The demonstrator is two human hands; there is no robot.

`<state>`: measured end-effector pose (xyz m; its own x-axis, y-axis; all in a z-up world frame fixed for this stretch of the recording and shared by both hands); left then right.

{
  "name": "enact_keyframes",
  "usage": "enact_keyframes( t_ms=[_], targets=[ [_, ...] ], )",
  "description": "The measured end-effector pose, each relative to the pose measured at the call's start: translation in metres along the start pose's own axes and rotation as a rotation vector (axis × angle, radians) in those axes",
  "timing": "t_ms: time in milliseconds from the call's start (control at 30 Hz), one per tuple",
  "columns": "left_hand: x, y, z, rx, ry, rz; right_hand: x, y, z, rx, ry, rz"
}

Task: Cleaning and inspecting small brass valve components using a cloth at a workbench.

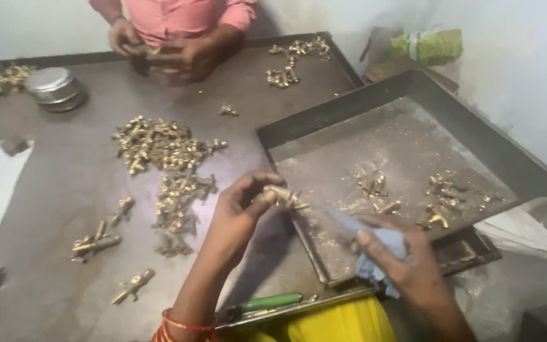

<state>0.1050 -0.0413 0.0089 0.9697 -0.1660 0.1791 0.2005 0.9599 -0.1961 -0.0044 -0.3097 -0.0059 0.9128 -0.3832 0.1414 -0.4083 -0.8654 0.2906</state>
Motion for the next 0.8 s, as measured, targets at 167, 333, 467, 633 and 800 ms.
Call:
enact_keyframes(
  t_ms=[167,333,467,633,800],
  targets=[
    [-0.029,0.013,0.018,0.110,-0.033,-0.021,-0.025,-0.043,-0.027,0.131,-0.010,-0.195],
    [-0.043,0.027,0.029,0.194,-0.085,0.054,-0.040,-0.049,-0.058,0.005,0.030,-0.168],
    [-0.058,0.027,0.057,0.403,-0.344,0.075,-0.046,-0.050,-0.065,-0.202,0.423,-0.111],
    [-0.060,0.031,0.053,0.318,-0.359,-0.021,-0.055,-0.066,-0.069,-0.304,0.412,-0.132],
    [-0.060,0.004,0.044,-0.182,0.191,0.279,-0.084,-0.102,-0.049,-0.348,0.640,-0.064]
  ],
)
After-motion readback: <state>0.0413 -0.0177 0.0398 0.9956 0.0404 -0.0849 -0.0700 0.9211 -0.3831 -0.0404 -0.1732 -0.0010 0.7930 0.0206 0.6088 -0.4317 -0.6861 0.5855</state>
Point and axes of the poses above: each hand's wrist, its own x-axis towards the middle knuckle, its own y-axis out of the back of the hand, z = x × y, the point moved 1 cm from there along x, towards the middle knuckle, and after that the axes turned 9 degrees about z, right-handed, at the moved point
